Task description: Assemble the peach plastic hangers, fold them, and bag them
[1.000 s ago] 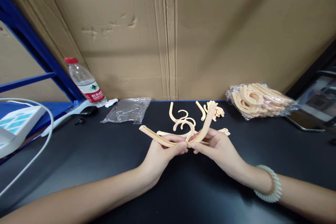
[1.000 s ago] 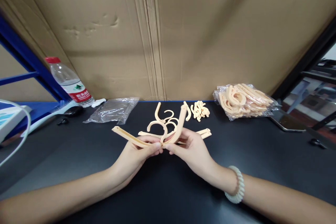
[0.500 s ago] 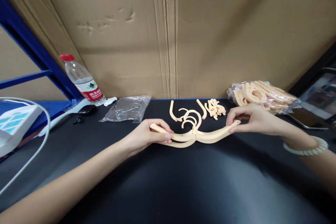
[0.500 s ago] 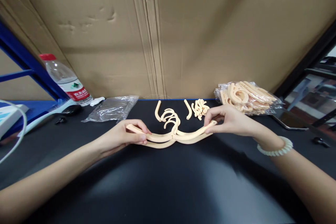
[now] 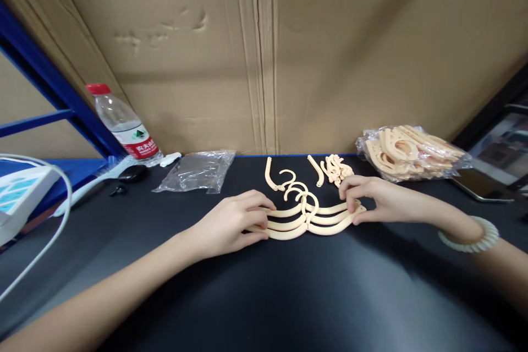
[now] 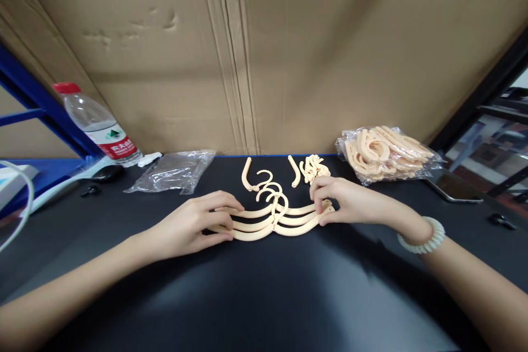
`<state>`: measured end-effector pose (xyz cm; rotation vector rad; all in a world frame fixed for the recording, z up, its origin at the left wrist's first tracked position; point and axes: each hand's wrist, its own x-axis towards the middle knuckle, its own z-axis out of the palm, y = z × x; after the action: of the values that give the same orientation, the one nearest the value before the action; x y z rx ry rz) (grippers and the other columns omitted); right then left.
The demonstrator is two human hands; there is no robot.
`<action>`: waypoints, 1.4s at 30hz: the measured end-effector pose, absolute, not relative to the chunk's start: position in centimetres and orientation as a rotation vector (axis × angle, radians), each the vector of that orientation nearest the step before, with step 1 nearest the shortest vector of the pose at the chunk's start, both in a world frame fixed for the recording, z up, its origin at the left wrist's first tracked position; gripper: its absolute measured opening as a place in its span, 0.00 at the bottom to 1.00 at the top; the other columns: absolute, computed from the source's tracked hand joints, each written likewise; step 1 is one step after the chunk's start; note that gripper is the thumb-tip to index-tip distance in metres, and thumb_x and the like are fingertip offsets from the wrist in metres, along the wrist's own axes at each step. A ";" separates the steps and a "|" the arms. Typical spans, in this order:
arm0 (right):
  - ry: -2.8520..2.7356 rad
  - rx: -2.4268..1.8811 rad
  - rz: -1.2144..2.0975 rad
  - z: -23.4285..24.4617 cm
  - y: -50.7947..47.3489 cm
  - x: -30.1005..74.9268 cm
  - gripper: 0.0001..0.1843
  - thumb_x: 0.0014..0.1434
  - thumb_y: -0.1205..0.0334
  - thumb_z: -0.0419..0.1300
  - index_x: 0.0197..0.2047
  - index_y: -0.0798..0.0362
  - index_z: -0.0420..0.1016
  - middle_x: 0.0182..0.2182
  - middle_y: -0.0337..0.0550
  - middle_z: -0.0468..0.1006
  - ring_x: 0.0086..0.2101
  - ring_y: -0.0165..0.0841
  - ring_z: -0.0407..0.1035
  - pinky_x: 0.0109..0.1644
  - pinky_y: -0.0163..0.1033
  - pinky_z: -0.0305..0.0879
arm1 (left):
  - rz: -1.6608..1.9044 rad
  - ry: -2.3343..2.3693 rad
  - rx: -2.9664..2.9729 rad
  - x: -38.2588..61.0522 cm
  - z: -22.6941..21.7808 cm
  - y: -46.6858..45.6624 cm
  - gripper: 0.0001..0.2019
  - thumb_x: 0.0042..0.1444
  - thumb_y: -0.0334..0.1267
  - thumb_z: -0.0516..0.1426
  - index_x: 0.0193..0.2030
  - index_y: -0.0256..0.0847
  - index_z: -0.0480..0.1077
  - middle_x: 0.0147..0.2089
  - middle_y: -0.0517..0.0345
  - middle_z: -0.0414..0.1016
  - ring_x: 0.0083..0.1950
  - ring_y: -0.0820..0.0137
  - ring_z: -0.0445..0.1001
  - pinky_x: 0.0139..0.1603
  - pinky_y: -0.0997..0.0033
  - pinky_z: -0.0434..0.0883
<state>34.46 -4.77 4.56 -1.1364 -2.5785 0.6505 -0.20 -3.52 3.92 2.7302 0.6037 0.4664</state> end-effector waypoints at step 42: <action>-2.070 -1.821 0.529 4.0 9.2 22.0 0.11 0.64 0.58 0.59 0.43 0.58 0.73 0.39 0.44 0.76 0.36 0.32 0.73 0.40 0.40 0.72 | 0.275 1.748 2.225 4.3 4.8 8.0 0.15 0.62 0.40 0.57 0.54 0.38 0.67 0.54 0.49 0.71 0.50 0.62 0.73 0.48 0.56 0.73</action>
<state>21.98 9.20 4.01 -1.8213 -2.0704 0.5292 4.27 8.00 4.80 2.2249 1.7478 0.2754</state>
